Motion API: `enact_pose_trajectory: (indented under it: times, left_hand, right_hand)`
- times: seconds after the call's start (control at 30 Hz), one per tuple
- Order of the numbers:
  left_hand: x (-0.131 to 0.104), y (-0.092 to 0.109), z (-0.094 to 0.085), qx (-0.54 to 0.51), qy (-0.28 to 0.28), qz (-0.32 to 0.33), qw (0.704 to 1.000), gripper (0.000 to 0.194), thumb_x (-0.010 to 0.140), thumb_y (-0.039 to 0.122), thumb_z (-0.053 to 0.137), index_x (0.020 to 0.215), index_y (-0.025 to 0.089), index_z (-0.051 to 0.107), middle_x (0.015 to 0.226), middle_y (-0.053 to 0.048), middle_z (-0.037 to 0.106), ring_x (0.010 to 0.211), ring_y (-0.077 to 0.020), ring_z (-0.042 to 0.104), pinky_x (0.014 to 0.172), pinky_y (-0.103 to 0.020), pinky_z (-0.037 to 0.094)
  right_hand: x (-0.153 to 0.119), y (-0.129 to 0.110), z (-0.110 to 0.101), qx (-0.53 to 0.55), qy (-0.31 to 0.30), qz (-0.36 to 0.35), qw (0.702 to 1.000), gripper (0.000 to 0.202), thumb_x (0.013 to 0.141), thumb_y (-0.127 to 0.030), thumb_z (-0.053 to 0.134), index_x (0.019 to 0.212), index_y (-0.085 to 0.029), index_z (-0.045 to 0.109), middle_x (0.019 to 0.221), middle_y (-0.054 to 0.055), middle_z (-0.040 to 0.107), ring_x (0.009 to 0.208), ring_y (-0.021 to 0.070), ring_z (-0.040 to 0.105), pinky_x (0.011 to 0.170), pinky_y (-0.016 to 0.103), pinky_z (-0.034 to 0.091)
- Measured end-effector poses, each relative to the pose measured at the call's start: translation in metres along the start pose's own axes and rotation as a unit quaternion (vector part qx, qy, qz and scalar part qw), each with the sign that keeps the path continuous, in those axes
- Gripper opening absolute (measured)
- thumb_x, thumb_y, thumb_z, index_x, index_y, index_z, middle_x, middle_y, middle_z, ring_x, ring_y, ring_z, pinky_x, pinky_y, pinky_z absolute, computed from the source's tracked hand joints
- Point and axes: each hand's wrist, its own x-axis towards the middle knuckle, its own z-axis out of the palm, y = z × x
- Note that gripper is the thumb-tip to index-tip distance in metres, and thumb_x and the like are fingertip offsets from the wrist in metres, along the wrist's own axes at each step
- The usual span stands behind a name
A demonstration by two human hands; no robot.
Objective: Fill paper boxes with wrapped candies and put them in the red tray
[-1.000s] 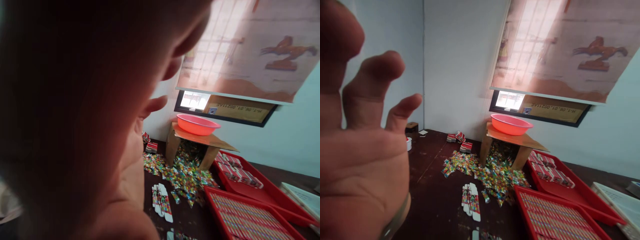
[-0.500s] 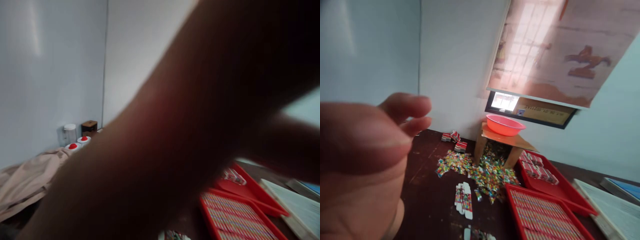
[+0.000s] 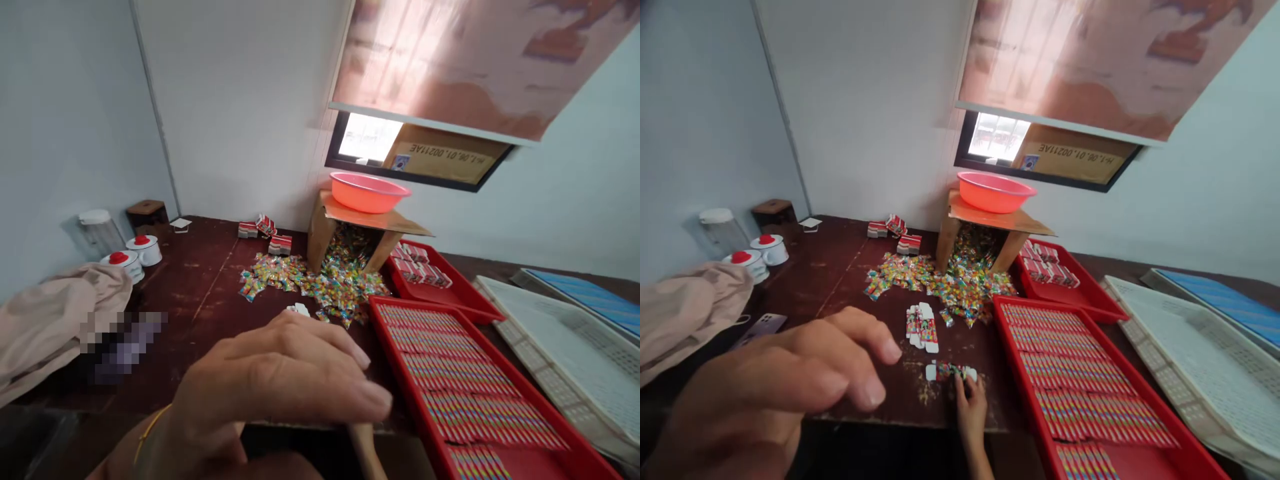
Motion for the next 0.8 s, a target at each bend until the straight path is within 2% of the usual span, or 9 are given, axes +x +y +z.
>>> enact_pose_trajectory:
  times: [0.07,0.17,0.27,0.3,0.37,0.5,0.63,0.7,0.8]
  left_hand:
    - [-0.012,-0.023,-0.004,0.005,-0.012,-0.037,0.999,0.03,0.089,0.034,0.054,0.115,0.025,0.063,0.096,-0.005,0.07,0.097,-0.0205,0.063,0.093,-0.036,0.048]
    - [-0.038,-0.082,-0.002,0.051,-0.029,-0.204,0.977,0.034,0.088,0.032,0.054,0.12,0.021,0.059,0.109,-0.007,0.067,0.104,-0.0208,0.059,0.097,-0.036,0.044]
    - [-0.08,-0.149,0.011,0.018,-0.098,-0.394,0.914,0.056,0.073,0.037,0.071,0.124,0.018,0.056,0.119,-0.01,0.063,0.109,-0.0246,0.056,0.098,-0.038,0.041]
    - [-0.096,-0.166,0.017,-0.034,-0.158,-0.428,0.889,0.061,0.066,0.035,0.077,0.121,0.018,0.058,0.119,-0.009,0.063,0.109,-0.0247,0.055,0.098,-0.037,0.041]
    - [-0.125,-0.188,0.028,-0.149,-0.202,-0.499,0.83,0.048,0.059,0.031,0.079,0.102,0.014,0.066,0.1,-0.005,0.068,0.093,-0.0209,0.059,0.089,-0.035,0.045]
    - [-0.158,-0.192,0.041,-0.263,-0.074,-0.59,0.76,0.027,0.055,0.024,0.075,0.076,0.012,0.064,0.069,0.001,0.062,0.064,-0.0117,0.055,0.069,-0.027,0.045]
    - [-0.164,-0.185,0.039,-0.297,-0.081,-0.619,0.722,0.027,0.047,0.015,0.073,0.069,0.014,0.058,0.061,0.004,0.055,0.056,-0.0081,0.048,0.057,-0.021,0.038]
    - [-0.166,-0.186,0.039,-0.26,-0.1,-0.614,0.738,0.026,0.047,0.015,0.073,0.067,0.014,0.056,0.058,0.006,0.052,0.054,-0.007,0.044,0.054,-0.02,0.034]
    - [-0.171,-0.194,0.041,-0.114,-0.093,-0.573,0.806,0.02,0.056,0.022,0.071,0.064,0.014,0.054,0.055,0.007,0.047,0.051,-0.0055,0.037,0.05,-0.02,0.028]
  right_hand:
    - [0.001,-0.003,-0.001,0.004,0.016,0.035,0.999,0.061,0.086,-0.063,0.036,0.094,-0.014,0.071,0.103,0.016,0.067,0.107,0.0331,0.059,0.09,0.04,0.049]
    - [0.0,-0.023,-0.01,0.05,0.003,0.059,0.997,0.06,0.085,-0.064,0.039,0.096,-0.013,0.069,0.116,0.017,0.061,0.113,0.0308,0.055,0.098,0.042,0.044]
    - [-0.006,-0.068,-0.03,0.122,-0.156,-0.026,0.98,0.037,0.087,-0.05,0.051,0.094,-0.019,0.069,0.137,0.013,0.047,0.122,0.0268,0.049,0.105,0.037,0.038]
    - [-0.008,-0.085,-0.037,0.133,-0.206,-0.056,0.968,0.03,0.088,-0.044,0.052,0.096,-0.02,0.069,0.141,0.011,0.043,0.125,0.0254,0.047,0.106,0.036,0.036]
    - [-0.013,-0.114,-0.046,0.127,-0.257,-0.102,0.953,0.023,0.089,-0.038,0.053,0.094,-0.023,0.069,0.144,0.009,0.039,0.129,0.0251,0.042,0.107,0.037,0.035]
    - [-0.024,-0.139,-0.042,0.094,-0.23,-0.117,0.962,0.019,0.087,-0.035,0.055,0.086,-0.022,0.069,0.144,0.009,0.038,0.129,0.0287,0.04,0.106,0.044,0.034]
    - [-0.037,-0.14,-0.035,0.145,-0.254,-0.077,0.953,0.018,0.085,-0.035,0.058,0.083,-0.02,0.069,0.141,0.01,0.042,0.126,0.0279,0.043,0.104,0.042,0.037]
    - [-0.039,-0.138,-0.037,0.165,-0.285,-0.07,0.942,0.018,0.085,-0.034,0.06,0.082,-0.02,0.07,0.14,0.011,0.043,0.126,0.0275,0.044,0.103,0.04,0.037]
    - [-0.039,-0.133,-0.038,0.171,-0.28,-0.072,0.942,0.017,0.085,-0.033,0.059,0.086,-0.021,0.071,0.132,0.01,0.053,0.12,0.0262,0.051,0.101,0.04,0.039]
